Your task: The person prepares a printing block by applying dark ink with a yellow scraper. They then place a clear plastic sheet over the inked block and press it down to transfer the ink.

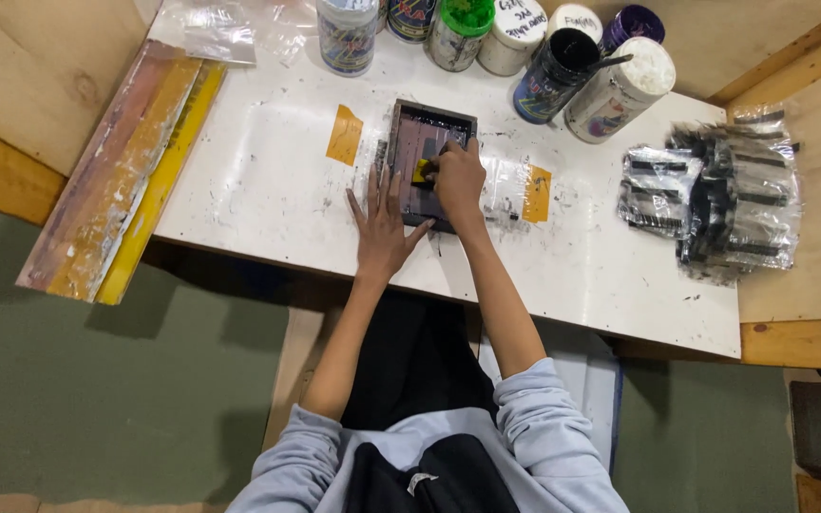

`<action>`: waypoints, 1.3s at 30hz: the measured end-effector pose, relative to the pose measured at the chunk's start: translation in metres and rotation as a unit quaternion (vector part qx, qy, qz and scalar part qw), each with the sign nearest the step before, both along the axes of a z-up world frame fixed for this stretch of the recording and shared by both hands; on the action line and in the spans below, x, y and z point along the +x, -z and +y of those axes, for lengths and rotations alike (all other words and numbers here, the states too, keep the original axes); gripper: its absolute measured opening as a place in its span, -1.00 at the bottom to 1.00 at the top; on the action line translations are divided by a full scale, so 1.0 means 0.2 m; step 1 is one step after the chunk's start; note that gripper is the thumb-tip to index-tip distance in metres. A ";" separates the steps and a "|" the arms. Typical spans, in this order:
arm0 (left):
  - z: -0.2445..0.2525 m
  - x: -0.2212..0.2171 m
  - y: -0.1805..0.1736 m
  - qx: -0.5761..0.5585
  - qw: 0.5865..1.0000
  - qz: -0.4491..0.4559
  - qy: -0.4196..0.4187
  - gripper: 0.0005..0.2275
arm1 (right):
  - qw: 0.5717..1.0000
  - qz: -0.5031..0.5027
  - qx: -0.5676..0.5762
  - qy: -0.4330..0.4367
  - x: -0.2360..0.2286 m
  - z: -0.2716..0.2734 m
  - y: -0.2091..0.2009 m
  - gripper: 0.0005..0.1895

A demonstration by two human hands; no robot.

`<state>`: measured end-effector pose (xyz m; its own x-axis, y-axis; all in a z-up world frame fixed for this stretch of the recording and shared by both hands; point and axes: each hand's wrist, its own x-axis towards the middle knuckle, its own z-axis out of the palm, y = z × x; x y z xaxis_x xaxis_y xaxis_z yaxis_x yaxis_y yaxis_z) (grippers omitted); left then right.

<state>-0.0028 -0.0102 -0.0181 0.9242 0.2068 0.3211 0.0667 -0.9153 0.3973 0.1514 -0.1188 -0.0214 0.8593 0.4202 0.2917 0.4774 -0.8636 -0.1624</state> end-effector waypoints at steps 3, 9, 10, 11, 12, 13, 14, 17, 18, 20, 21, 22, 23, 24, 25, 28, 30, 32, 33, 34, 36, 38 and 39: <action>0.00 0.00 0.00 -0.027 1.000 0.007 0.008 -0.19 | 1.000 -0.004 -0.010 0.009 0.09 0.01 0.07 -0.78; 0.00 0.01 -0.01 -0.029 0.999 0.021 0.009 -0.19 | 1.000 -0.011 -0.005 0.021 0.15 0.05 0.01 -0.79; 0.00 0.01 -0.01 -0.030 0.999 0.022 0.009 -0.19 | 1.000 -0.010 -0.005 0.021 0.16 0.05 0.01 -0.79; 0.00 0.01 -0.01 -0.036 0.999 0.018 0.011 -0.19 | 1.000 -0.011 -0.005 0.019 0.18 0.05 0.00 -0.78; 0.01 0.01 -0.02 -0.041 0.999 0.014 0.013 -0.19 | 1.000 -0.013 -0.005 0.016 0.19 0.06 0.00 -0.77; 0.01 0.01 -0.02 -0.041 0.999 0.015 0.012 -0.19 | 1.000 -0.012 -0.005 0.015 0.20 0.07 -0.01 -0.77; 0.01 0.01 -0.02 -0.044 0.999 0.002 0.012 -0.20 | 1.000 -0.015 -0.001 0.020 0.21 0.08 -0.01 -0.77; 0.00 0.01 -0.01 -0.051 0.999 -0.014 0.011 -0.20 | 1.000 -0.017 0.003 0.017 0.25 0.09 -0.03 -0.77; 0.00 0.01 -0.01 -0.055 0.998 -0.018 0.012 -0.20 | 1.000 -0.018 0.002 0.010 0.26 0.09 -0.04 -0.77; 0.00 0.01 -0.01 -0.058 0.998 -0.019 0.012 -0.21 | 1.000 -0.009 0.010 0.021 0.30 0.10 -0.01 -0.77; 0.00 0.01 -0.01 -0.061 0.998 -0.020 0.012 -0.21 | 0.999 0.000 0.018 0.031 0.31 0.10 0.00 -0.76; 0.00 0.01 0.00 -0.061 0.998 -0.020 0.013 -0.21 | 0.999 -0.001 0.018 0.031 0.32 0.10 0.01 -0.76; 0.01 0.01 0.00 -0.057 0.998 -0.024 0.011 -0.21 | 0.998 0.006 0.035 0.042 0.32 0.11 0.02 -0.71; 0.00 0.02 0.00 -0.053 0.998 -0.029 0.010 -0.21 | 0.997 0.012 0.051 0.052 0.33 0.11 0.02 -0.65; 0.00 0.02 0.00 -0.053 0.998 -0.031 0.011 -0.21 | 0.997 0.010 0.051 0.053 0.32 0.10 0.01 -0.65; 0.00 0.01 -0.01 -0.061 0.997 -0.035 0.014 -0.22 | 0.998 0.010 0.052 0.027 0.32 0.10 -0.04 -0.73; 0.01 0.01 -0.01 -0.053 0.998 -0.035 0.011 -0.23 | 0.997 0.003 0.064 0.035 0.34 0.12 -0.05 -0.70; 0.00 0.01 -0.03 -0.047 0.998 -0.036 0.010 -0.23 | 0.999 -0.005 0.044 0.025 0.36 0.11 -0.10 -0.72; 0.00 0.00 -0.04 -0.043 0.999 -0.032 0.009 -0.24 | 1.000 -0.008 0.021 0.017 0.36 0.11 -0.11 -0.73; 0.00 0.00 -0.04 -0.041 0.998 -0.035 0.009 -0.24 | 1.000 -0.011 0.023 0.016 0.37 0.11 -0.11 -0.73; 0.00 0.00 -0.02 -0.038 0.999 -0.031 0.005 -0.23 | 0.999 0.001 0.025 0.027 0.40 0.11 -0.09 -0.75; 0.01 -0.01 -0.05 -0.040 0.999 -0.036 0.004 -0.23 | 0.997 0.013 0.075 0.032 0.41 0.05 -0.06 -0.77; 0.01 -0.02 -0.07 -0.043 0.998 -0.038 0.004 -0.24 | 0.991 0.028 0.123 0.038 0.42 0.01 -0.05 -0.80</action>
